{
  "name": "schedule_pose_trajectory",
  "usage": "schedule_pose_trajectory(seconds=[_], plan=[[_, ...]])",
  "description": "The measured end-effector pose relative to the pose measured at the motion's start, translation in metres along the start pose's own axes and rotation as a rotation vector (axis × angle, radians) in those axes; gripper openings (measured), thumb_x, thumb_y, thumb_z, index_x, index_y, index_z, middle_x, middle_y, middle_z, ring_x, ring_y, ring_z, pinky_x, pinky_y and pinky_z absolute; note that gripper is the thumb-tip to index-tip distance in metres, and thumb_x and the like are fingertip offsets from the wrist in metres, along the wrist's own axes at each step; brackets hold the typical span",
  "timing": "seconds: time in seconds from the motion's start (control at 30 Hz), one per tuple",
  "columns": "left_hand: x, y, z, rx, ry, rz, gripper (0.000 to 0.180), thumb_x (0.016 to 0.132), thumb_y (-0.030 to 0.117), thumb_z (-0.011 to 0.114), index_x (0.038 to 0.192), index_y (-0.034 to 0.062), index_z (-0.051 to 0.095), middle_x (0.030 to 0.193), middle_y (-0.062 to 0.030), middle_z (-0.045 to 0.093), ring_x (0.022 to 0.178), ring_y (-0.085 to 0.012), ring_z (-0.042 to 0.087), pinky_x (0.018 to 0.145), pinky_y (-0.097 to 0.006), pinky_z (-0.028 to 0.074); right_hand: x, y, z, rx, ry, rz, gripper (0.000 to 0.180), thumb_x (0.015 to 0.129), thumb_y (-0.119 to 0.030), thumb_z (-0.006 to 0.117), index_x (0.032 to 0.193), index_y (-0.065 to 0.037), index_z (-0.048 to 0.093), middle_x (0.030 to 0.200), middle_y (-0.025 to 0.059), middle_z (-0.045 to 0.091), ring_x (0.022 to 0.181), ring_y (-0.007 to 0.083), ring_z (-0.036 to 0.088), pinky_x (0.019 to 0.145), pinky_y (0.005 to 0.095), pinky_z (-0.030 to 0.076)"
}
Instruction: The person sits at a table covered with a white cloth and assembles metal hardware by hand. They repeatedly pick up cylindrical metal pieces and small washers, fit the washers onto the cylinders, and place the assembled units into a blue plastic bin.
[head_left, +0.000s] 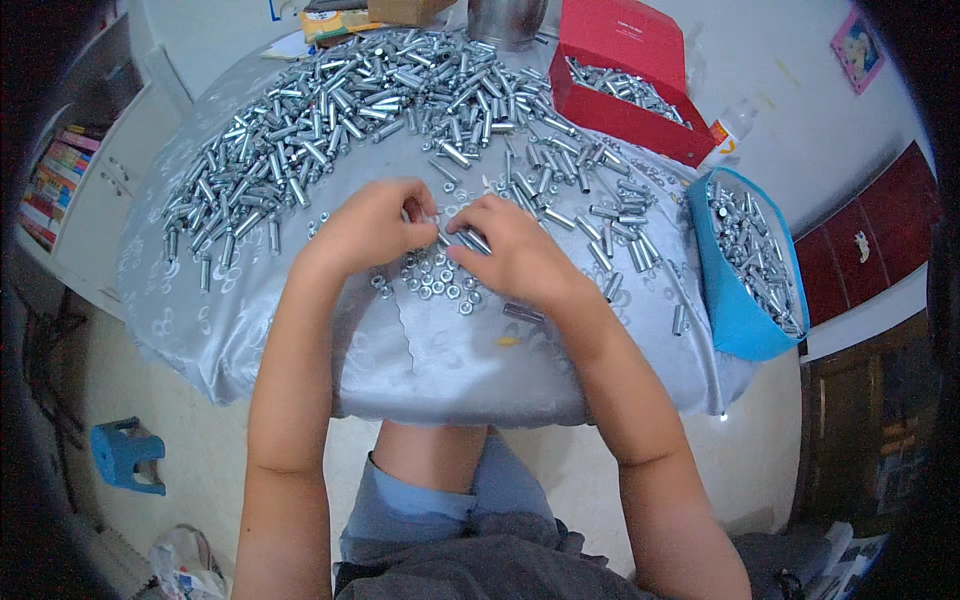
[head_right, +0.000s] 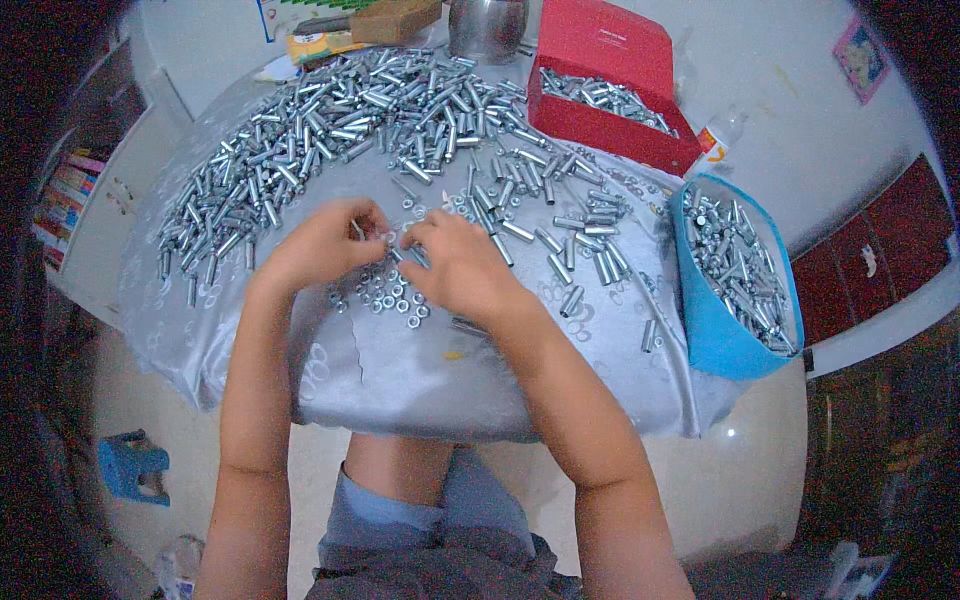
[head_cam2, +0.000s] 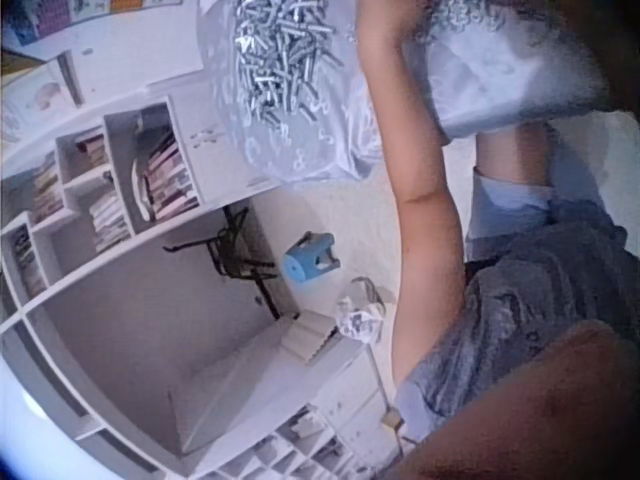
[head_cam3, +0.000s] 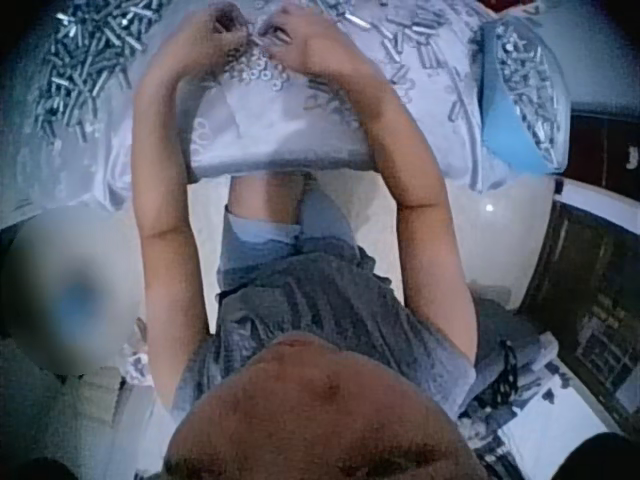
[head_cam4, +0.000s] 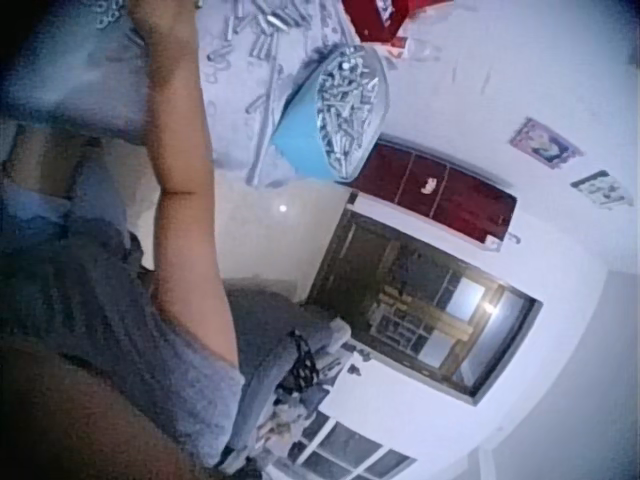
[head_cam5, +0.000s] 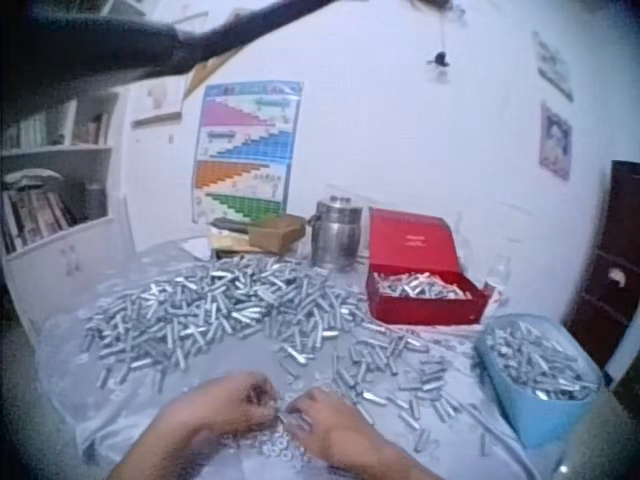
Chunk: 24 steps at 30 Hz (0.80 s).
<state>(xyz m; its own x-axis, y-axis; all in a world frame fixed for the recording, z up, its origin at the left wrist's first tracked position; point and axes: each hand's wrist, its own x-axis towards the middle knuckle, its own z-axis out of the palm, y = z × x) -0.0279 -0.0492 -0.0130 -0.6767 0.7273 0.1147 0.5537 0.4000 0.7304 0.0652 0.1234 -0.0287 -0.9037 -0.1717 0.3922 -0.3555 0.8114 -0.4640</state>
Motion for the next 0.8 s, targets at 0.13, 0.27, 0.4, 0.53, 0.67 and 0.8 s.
schedule_pose_trajectory(seconds=[0.13,0.27,0.4,0.53,0.67,0.8], plan=[[0.007,-0.003,0.006,-0.14,0.248,-0.082,0.024,0.074,0.019,0.061,0.085,-0.0033,0.059,0.073,-0.0073,0.06,0.065,-0.0163,0.055,0.061,-0.028,0.044,0.0,0.006,-0.009,0.043,-0.094,0.114,0.019,0.073,-0.016,0.061,0.088,-0.004,0.061,0.09,0.0133,0.054,0.085,0.0275,0.053,0.078,0.0342,0.042],[0.013,0.005,0.006,-0.414,0.262,-0.07,0.022,0.082,0.025,0.057,0.087,0.0032,0.059,0.07,0.0004,0.054,0.061,-0.0066,0.046,0.057,-0.021,0.039,-0.001,0.005,-0.012,-0.122,-0.049,0.109,0.021,0.074,-0.022,0.061,0.086,-0.005,0.062,0.09,0.0132,0.056,0.087,0.0287,0.052,0.079,0.0365,0.041],[0.017,0.013,0.009,-0.699,0.426,-0.204,0.021,0.083,0.026,0.057,0.088,0.0051,0.057,0.071,0.0023,0.051,0.064,-0.0059,0.047,0.057,-0.019,0.039,0.002,0.0,0.006,-0.175,0.049,0.11,0.022,0.075,-0.027,0.061,0.079,-0.006,0.064,0.089,0.0142,0.058,0.088,0.0302,0.053,0.078,0.0391,0.041],[0.018,0.019,0.011,-1.066,0.408,-0.239,0.021,0.084,0.028,0.056,0.082,0.0076,0.051,0.07,0.0019,0.049,0.063,-0.0072,0.049,0.057,-0.02,0.042,0.004,-0.002,0.007,-0.152,0.006,0.172,0.019,0.072,-0.024,0.06,0.075,-0.005,0.063,0.085,0.0138,0.059,0.09,0.0297,0.052,0.079,0.0382,0.04],[0.022,0.001,0.008,-1.236,0.342,-0.27,0.019,0.084,0.024,0.055,0.081,0.0058,0.051,0.071,0.0,0.052,0.063,-0.0084,0.052,0.057,-0.02,0.045,0.001,-0.006,0.008,-0.137,0.019,0.108,0.015,0.069,-0.017,0.059,0.076,-0.004,0.063,0.084,0.014,0.059,0.087,0.0314,0.052,0.078,0.0407,0.041],[0.023,-0.006,0.006,-1.342,0.29,-0.204,0.019,0.084,0.022,0.055,0.086,0.0038,0.052,0.08,-0.0038,0.057,0.071,-0.0111,0.055,0.066,-0.023,0.049,0.014,0.011,0.002,0.274,0.357,0.167,0.015,0.075,-0.012,0.06,0.086,-0.001,0.058,0.085,0.0123,0.061,0.078,0.0222,0.057,0.073,0.03,0.044]])
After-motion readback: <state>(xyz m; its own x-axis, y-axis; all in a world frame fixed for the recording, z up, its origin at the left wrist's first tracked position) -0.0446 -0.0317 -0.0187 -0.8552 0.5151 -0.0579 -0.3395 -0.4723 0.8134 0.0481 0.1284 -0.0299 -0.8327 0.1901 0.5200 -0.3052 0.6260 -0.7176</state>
